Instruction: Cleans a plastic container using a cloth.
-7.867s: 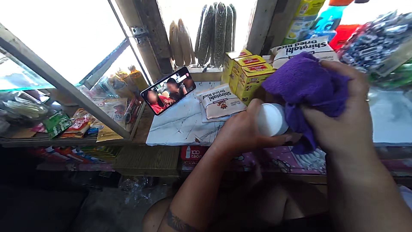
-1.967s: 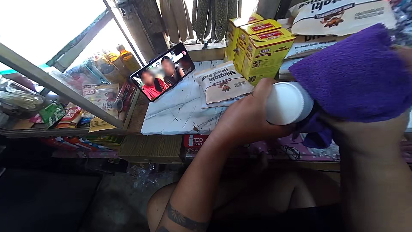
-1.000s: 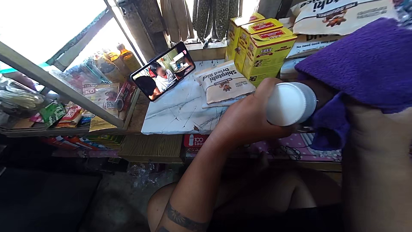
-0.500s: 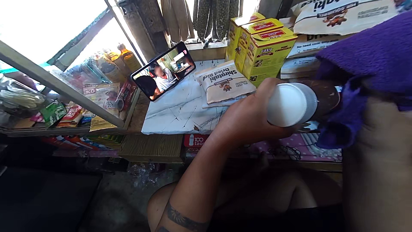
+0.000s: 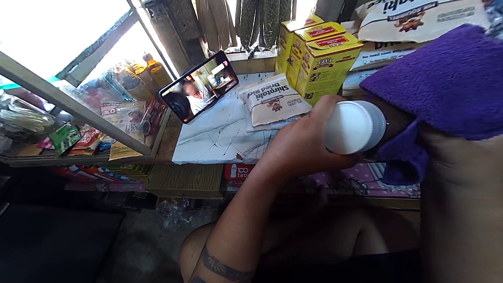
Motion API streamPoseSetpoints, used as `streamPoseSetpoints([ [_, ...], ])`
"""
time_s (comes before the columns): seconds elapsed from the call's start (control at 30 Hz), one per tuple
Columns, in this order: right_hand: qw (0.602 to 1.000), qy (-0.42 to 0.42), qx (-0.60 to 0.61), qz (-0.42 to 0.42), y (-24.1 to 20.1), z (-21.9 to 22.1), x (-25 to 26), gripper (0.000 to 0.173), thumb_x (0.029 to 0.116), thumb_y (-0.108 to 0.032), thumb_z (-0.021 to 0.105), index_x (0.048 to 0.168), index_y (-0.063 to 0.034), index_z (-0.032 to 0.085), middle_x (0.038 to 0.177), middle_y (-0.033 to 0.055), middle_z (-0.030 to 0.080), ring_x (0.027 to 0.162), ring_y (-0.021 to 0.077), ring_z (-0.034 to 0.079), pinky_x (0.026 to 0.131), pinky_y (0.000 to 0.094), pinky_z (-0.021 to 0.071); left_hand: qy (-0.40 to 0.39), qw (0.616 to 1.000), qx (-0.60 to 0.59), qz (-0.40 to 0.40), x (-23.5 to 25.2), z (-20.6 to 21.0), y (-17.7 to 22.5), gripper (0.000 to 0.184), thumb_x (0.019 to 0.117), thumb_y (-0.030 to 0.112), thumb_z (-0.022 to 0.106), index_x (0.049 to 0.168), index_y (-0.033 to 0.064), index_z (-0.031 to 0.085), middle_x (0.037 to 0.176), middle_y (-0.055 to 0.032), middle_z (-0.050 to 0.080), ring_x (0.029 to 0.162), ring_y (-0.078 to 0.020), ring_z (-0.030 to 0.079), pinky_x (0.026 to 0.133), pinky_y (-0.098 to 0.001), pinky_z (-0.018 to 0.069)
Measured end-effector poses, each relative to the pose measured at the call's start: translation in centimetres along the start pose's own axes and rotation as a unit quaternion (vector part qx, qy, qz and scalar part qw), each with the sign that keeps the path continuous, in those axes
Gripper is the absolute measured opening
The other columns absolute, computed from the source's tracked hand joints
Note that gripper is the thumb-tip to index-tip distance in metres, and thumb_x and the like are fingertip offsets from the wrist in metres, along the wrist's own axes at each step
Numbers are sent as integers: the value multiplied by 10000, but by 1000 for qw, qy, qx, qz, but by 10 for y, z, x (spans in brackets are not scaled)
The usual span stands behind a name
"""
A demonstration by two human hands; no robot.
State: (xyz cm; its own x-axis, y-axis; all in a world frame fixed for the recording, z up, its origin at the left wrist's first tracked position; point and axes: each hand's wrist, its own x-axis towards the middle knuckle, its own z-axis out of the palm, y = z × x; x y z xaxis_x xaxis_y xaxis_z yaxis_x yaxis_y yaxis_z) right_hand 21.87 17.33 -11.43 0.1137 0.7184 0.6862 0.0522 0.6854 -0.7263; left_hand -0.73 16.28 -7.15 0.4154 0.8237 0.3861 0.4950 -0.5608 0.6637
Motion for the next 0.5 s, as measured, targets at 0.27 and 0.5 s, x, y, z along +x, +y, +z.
streamPoseSetpoints([
  [0.27, 998, 52, -8, 34, 16, -11, -6, 485, 883, -145, 745, 1300, -131, 497, 1109, -94, 675, 1026, 51, 675, 920, 262, 574, 0, 1000, 0, 9, 0, 1, -1, 812, 739, 241, 896, 1398, 38, 467, 1147, -117, 680, 1015, -189, 699, 844, -408, 601],
  [0.5, 997, 78, 24, 12, 25, -12, -4, 661, 857, -77, 749, 1408, -75, 385, 1199, -25, 639, 1106, 114, 657, 978, 330, 559, -4, 1000, -3, 8, 0, 1, -1, 817, 741, 240, 893, 1404, 35, 461, 1154, -119, 678, 1014, -192, 700, 842, -419, 600],
])
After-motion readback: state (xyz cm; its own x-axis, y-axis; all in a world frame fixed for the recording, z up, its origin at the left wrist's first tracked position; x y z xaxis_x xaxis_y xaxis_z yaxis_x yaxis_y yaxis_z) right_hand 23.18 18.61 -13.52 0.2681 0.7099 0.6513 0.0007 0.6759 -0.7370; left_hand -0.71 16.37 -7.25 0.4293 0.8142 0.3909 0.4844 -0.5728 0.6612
